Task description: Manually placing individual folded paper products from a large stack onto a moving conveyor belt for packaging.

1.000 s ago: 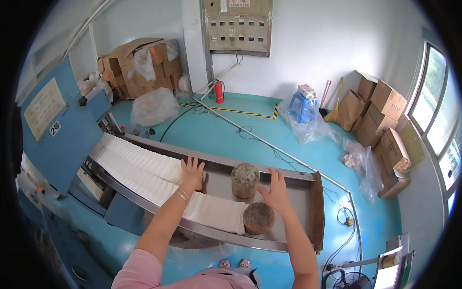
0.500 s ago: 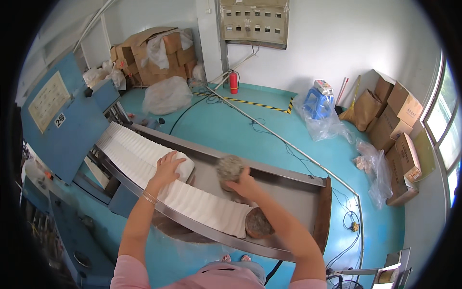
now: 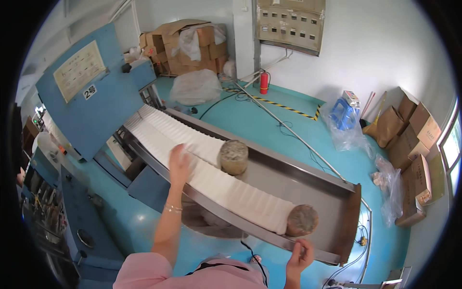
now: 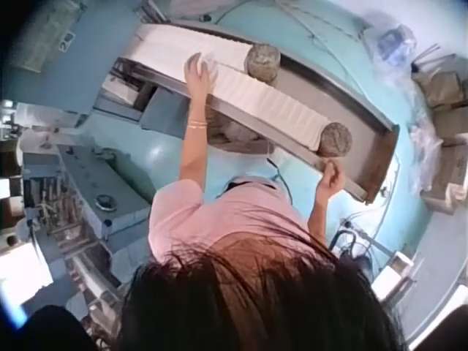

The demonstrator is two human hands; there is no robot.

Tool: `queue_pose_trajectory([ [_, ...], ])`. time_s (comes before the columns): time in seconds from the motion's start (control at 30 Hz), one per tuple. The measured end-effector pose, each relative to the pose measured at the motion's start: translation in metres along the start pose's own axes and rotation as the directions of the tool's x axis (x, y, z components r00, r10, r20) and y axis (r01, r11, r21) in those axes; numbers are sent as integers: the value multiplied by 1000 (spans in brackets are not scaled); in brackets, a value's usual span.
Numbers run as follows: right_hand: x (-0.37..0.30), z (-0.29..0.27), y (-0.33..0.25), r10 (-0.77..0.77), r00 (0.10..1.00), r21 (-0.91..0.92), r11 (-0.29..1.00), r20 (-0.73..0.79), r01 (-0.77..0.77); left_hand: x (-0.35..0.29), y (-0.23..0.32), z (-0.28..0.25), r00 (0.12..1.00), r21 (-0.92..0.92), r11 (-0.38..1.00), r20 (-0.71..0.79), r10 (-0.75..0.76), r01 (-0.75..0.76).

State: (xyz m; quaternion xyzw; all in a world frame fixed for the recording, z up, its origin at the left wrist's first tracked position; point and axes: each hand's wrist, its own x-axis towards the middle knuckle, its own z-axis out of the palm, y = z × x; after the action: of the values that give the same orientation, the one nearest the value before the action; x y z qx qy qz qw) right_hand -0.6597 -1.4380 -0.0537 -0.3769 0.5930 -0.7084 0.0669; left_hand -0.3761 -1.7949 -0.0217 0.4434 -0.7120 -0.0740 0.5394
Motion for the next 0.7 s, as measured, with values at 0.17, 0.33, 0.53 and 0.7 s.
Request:
queue_pose_trajectory([
  [0.17, -25, 40, 1, 9, 999, -461, 887, -38, -25, -38, -115, -81, 919, 210, 950, -369, -143, 232],
  [0.33, -33, 89, 3, -38, 999, -653, 757, -37, 5, -15, -139, -102, 969, 167, 969, -194, -150, 183],
  [0.53, -35, 124, 14, -89, 995, -843, 537, -45, 10, -14, -154, -101, 956, 51, 982, -243, -165, 182],
  [0.7, -43, 133, 14, -174, 985, -904, 417, 19, 92, -16, -162, -106, 952, 23, 984, -260, -164, 176],
])
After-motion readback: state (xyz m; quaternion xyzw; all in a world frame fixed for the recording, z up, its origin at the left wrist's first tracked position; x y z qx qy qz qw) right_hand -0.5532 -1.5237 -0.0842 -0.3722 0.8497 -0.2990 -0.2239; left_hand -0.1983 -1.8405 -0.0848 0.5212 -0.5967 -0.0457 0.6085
